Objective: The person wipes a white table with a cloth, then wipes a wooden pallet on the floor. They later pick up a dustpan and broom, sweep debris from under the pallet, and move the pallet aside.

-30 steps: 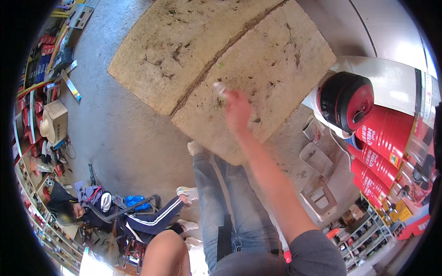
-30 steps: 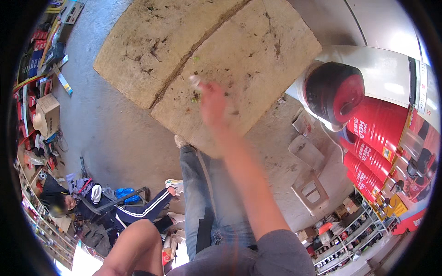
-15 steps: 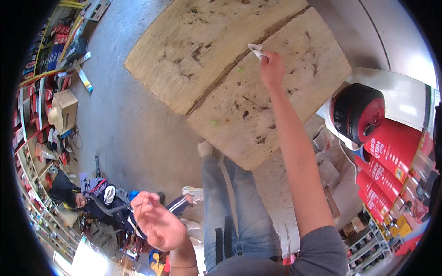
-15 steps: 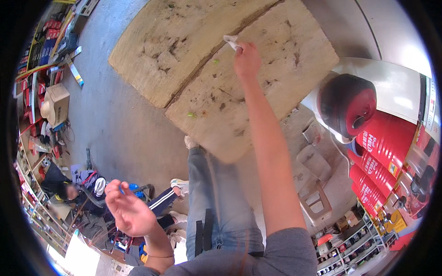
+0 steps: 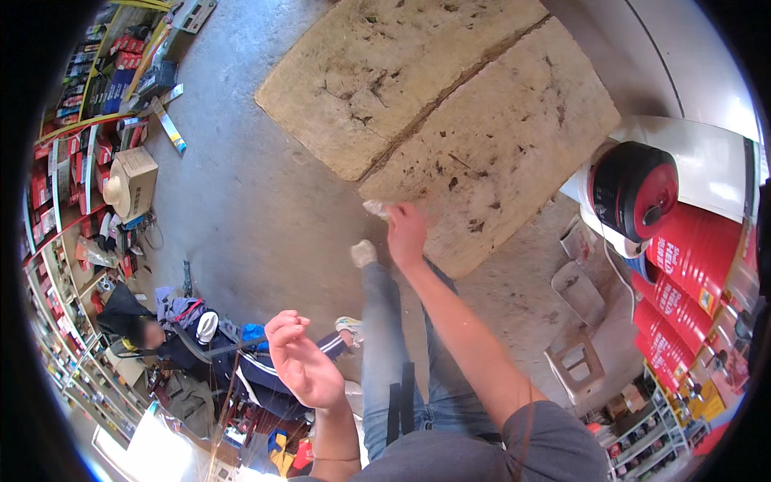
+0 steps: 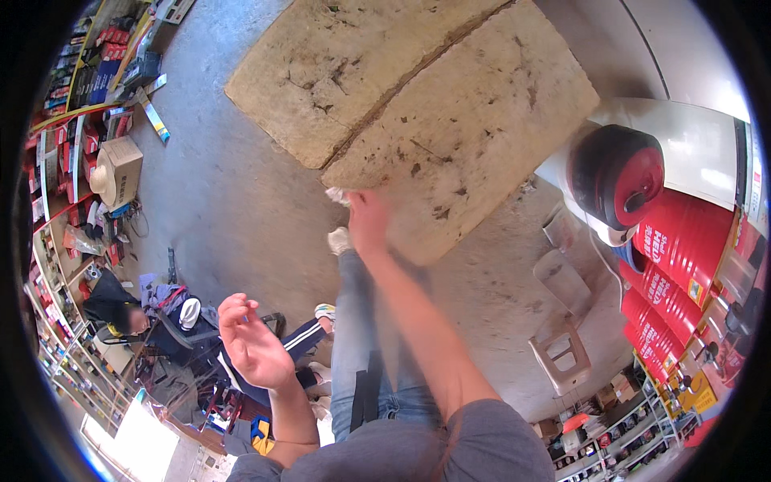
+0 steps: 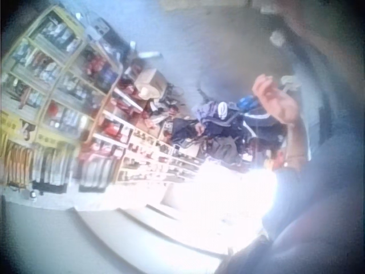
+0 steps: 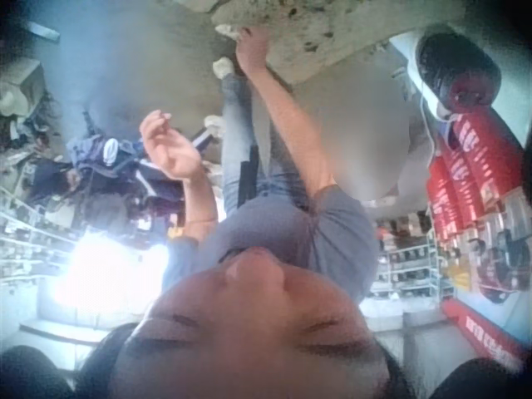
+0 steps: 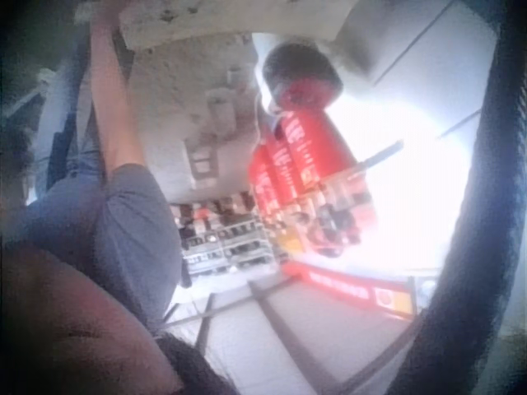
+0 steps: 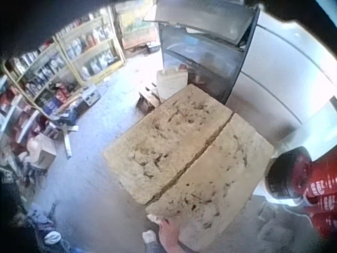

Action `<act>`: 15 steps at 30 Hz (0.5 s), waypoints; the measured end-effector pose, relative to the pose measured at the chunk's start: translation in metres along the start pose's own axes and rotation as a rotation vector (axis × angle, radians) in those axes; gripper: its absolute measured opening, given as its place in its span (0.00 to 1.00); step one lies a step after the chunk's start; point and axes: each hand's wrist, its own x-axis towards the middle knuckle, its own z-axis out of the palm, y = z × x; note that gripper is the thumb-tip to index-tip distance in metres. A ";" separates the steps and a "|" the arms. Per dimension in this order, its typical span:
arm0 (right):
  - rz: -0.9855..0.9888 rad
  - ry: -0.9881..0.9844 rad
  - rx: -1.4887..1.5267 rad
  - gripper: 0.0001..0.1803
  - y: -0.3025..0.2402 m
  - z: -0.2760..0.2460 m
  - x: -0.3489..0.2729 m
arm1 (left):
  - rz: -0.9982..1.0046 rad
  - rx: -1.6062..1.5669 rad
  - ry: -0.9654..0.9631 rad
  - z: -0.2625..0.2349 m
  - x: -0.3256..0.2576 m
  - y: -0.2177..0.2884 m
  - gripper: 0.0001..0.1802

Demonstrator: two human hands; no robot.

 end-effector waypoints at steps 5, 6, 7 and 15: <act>0.139 -0.176 0.268 0.09 -0.013 -0.002 -0.018 | -0.038 0.007 -0.050 -0.023 0.001 -0.008 0.22; 0.171 -0.242 0.293 0.08 -0.013 -0.009 -0.008 | -0.044 0.027 -0.083 -0.029 0.005 -0.012 0.22; 0.238 -0.244 0.166 0.09 -0.010 -0.013 0.011 | -0.050 0.038 -0.113 -0.036 0.007 -0.018 0.21; 0.011 0.141 -0.150 0.08 0.019 0.003 0.081 | -0.230 0.039 -0.242 -0.089 0.031 -0.055 0.19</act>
